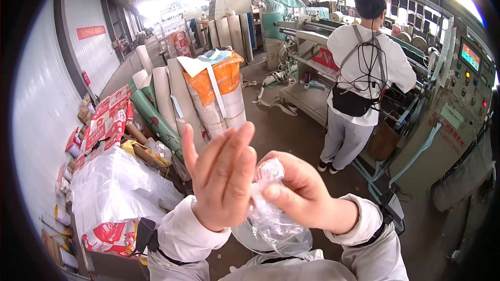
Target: Manually wrapping and sealing large foam rolls in plastic bags and stacking them.
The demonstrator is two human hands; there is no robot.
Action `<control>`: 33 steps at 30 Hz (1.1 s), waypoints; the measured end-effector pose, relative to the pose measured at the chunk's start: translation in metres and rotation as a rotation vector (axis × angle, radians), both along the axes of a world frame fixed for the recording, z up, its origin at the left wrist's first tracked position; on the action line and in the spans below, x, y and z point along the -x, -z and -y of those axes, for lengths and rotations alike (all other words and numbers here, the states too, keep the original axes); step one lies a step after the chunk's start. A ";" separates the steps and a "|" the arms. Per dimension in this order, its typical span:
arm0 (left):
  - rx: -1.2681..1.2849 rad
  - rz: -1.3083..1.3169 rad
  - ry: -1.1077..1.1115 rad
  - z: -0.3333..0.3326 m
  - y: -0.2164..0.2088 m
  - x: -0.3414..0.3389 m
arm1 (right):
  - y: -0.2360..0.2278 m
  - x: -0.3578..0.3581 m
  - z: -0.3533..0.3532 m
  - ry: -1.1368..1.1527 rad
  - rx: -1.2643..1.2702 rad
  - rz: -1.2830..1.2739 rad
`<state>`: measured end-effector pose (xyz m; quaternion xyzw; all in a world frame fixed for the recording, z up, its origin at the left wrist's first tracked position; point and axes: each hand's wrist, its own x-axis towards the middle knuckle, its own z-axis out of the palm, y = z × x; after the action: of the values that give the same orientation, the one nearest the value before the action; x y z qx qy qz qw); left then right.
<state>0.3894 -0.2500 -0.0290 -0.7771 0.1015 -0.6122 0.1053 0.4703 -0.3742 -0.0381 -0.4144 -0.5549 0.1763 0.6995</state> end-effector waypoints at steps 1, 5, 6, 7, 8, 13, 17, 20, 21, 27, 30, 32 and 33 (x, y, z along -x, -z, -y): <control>0.005 -0.003 -0.006 0.000 0.002 0.001 | -0.003 -0.008 0.002 0.104 0.031 0.173; -0.099 -0.339 0.004 -0.013 0.019 0.018 | 0.022 -0.051 0.018 0.511 -0.032 0.476; -0.145 -0.477 -0.014 -0.028 0.034 0.030 | 0.036 -0.059 0.018 0.600 0.020 0.333; -0.199 -0.598 -0.025 -0.036 0.044 0.042 | 0.054 -0.067 0.026 0.653 0.061 0.291; -0.199 -0.591 -0.025 -0.047 0.058 0.047 | 0.070 -0.076 0.033 0.607 0.124 0.357; 1.080 -0.457 0.843 -0.019 0.054 0.036 | 0.020 -0.049 0.048 0.431 -0.119 0.502; 1.255 -1.039 0.928 0.012 0.011 0.030 | -0.032 -0.010 0.028 0.163 -0.213 0.791; 0.704 -0.916 1.104 0.023 0.023 0.027 | -0.023 0.004 0.013 0.059 -0.233 0.798; 0.705 -0.916 1.109 0.022 0.024 0.025 | -0.018 0.006 0.010 -0.018 -0.231 0.773; 0.753 -1.051 0.998 -0.005 0.026 0.042 | -0.003 -0.012 0.015 0.200 -0.190 0.855; 0.811 -1.128 1.005 -0.010 0.022 0.046 | 0.001 0.000 0.019 0.357 -0.221 0.946; 0.859 -1.150 1.026 -0.014 0.017 0.049 | 0.000 0.003 0.016 0.383 -0.191 0.919; 0.824 -1.233 1.044 -0.019 0.011 0.049 | -0.001 0.003 0.014 0.376 -0.192 0.923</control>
<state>0.3403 -0.2307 -0.0404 -0.7983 0.2523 -0.0455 -0.5449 0.4676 -0.3881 -0.0371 -0.4756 -0.7356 -0.2062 0.4361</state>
